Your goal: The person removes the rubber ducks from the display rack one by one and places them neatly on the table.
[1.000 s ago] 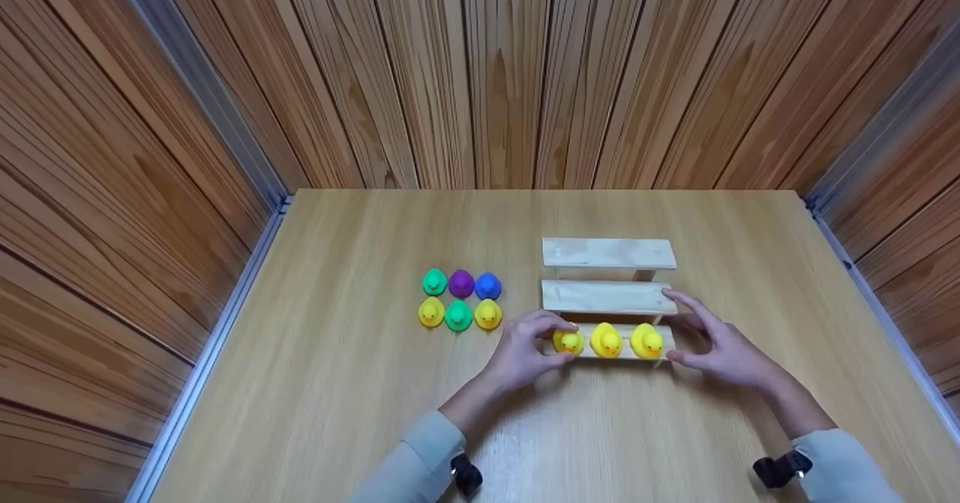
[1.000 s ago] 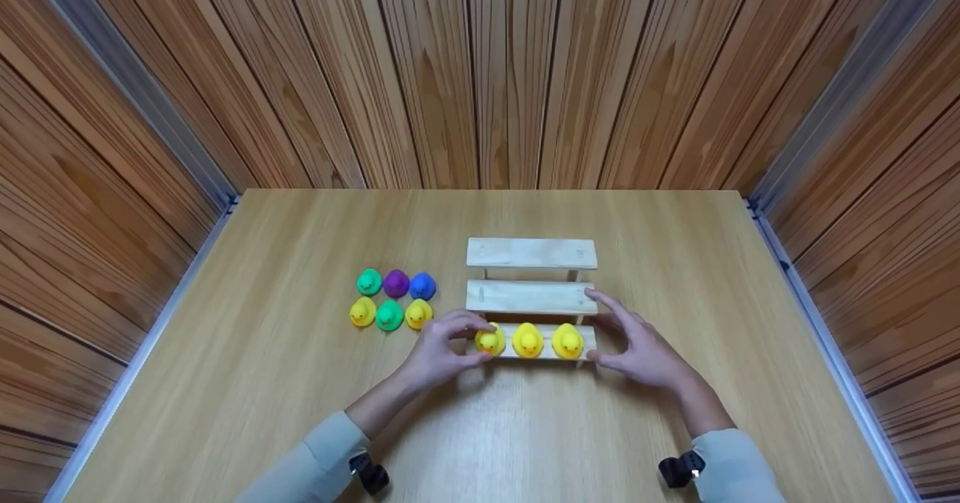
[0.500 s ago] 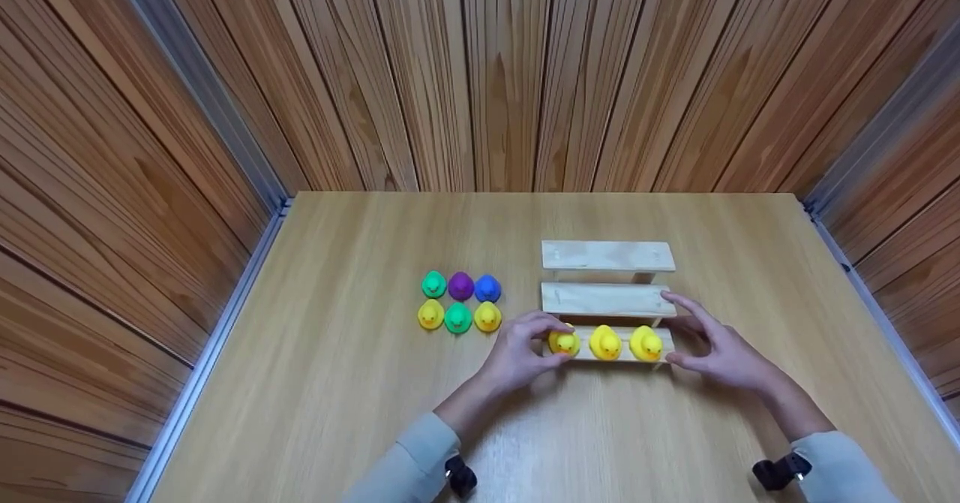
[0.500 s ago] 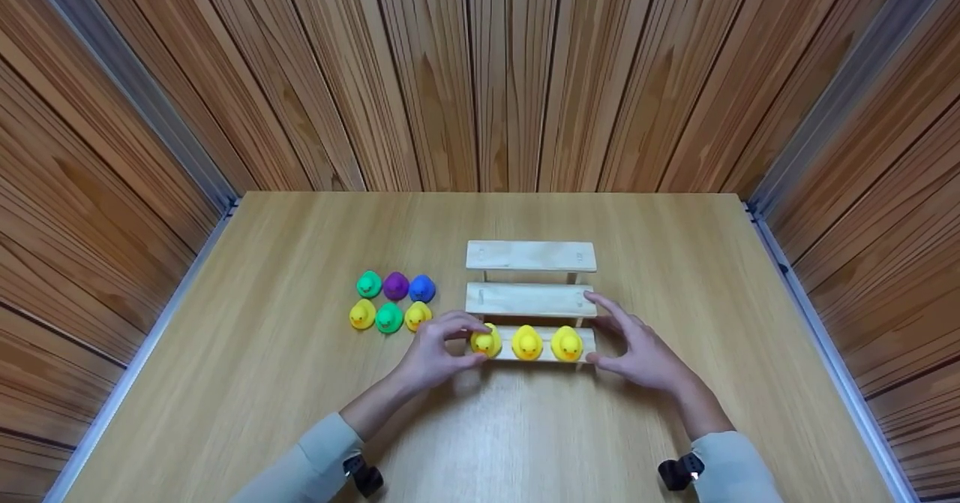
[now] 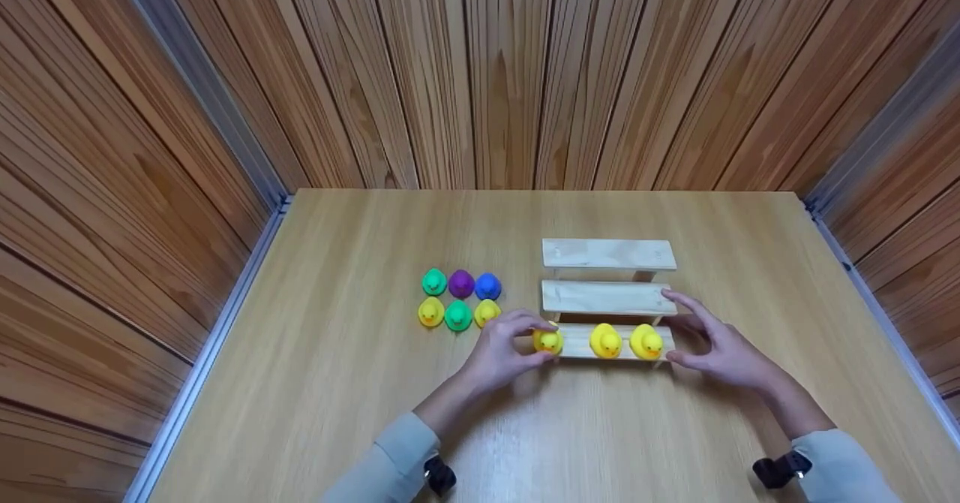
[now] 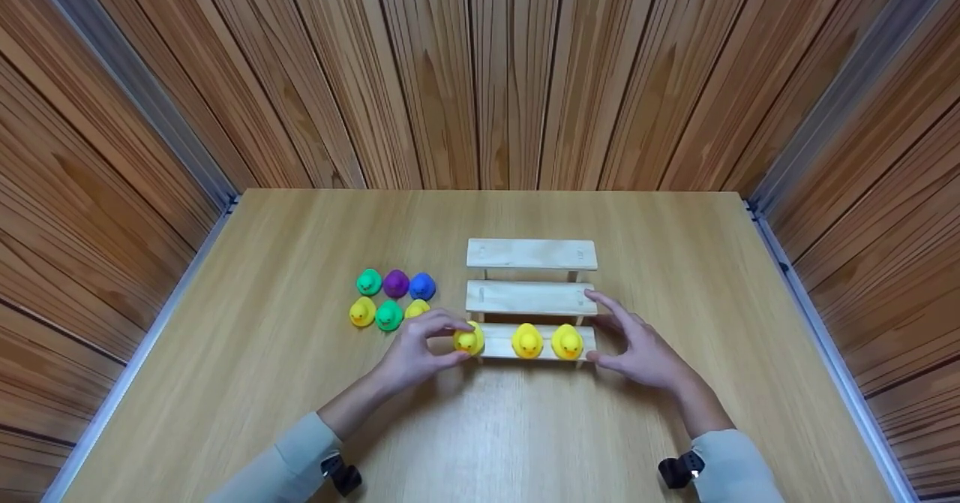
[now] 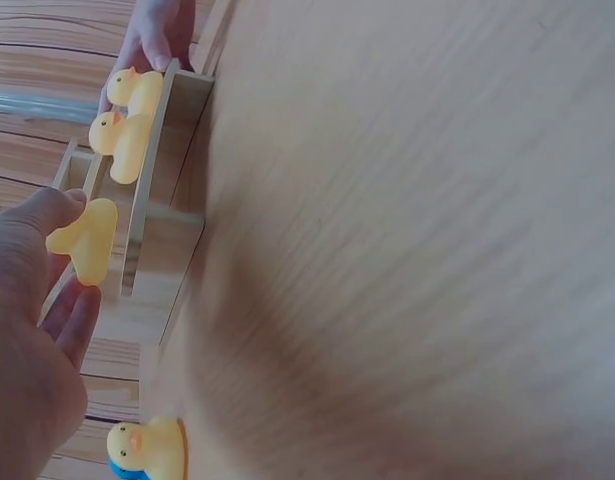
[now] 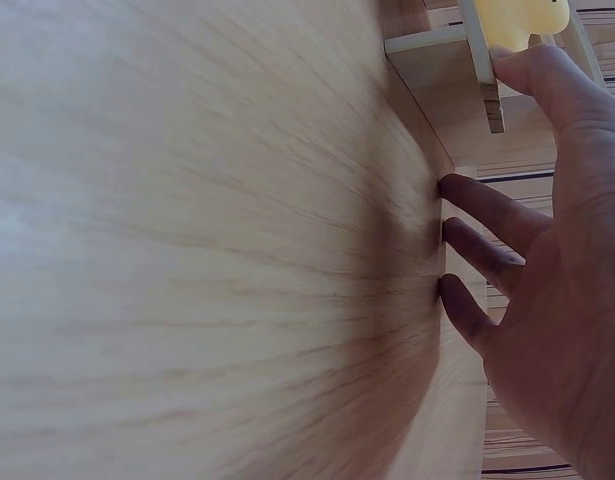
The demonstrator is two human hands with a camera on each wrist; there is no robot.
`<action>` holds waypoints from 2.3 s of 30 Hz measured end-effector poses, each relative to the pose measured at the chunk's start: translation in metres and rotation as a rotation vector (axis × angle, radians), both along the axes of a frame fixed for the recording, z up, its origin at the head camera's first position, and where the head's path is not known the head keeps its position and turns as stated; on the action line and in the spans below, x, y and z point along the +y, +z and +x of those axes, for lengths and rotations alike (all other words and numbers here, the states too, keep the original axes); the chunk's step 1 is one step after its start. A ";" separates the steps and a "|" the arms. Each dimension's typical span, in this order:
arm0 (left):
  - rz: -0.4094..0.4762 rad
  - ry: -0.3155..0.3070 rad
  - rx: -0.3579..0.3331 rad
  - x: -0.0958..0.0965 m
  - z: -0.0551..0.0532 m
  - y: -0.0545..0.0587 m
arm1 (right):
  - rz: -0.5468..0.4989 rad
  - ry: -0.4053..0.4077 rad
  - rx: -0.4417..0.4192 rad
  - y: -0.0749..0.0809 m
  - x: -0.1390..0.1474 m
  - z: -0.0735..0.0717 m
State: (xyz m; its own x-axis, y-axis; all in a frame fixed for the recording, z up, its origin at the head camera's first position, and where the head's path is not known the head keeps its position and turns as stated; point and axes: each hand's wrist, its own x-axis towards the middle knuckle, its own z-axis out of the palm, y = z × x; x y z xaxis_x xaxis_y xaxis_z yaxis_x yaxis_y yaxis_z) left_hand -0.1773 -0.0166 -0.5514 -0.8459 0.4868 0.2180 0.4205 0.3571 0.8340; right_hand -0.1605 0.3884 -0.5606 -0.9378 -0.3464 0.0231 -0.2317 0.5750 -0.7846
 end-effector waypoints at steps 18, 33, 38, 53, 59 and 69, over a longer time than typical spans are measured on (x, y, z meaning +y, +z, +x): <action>-0.051 0.043 0.051 -0.041 0.000 0.006 | -0.008 0.020 0.012 -0.002 0.003 -0.001; -0.033 0.092 0.055 -0.065 0.002 -0.008 | 0.036 -0.011 0.001 -0.002 0.002 0.000; -0.045 0.108 0.055 -0.073 0.005 -0.016 | 0.038 -0.006 -0.002 -0.003 0.002 0.001; -0.100 0.190 0.074 -0.075 0.002 -0.032 | 0.041 -0.013 -0.022 0.002 0.002 0.000; -0.104 0.203 0.042 -0.073 0.002 -0.032 | 0.032 -0.009 -0.023 0.002 0.001 0.000; -0.115 0.211 0.035 -0.070 0.002 -0.031 | 0.026 0.000 -0.018 -0.001 0.002 -0.001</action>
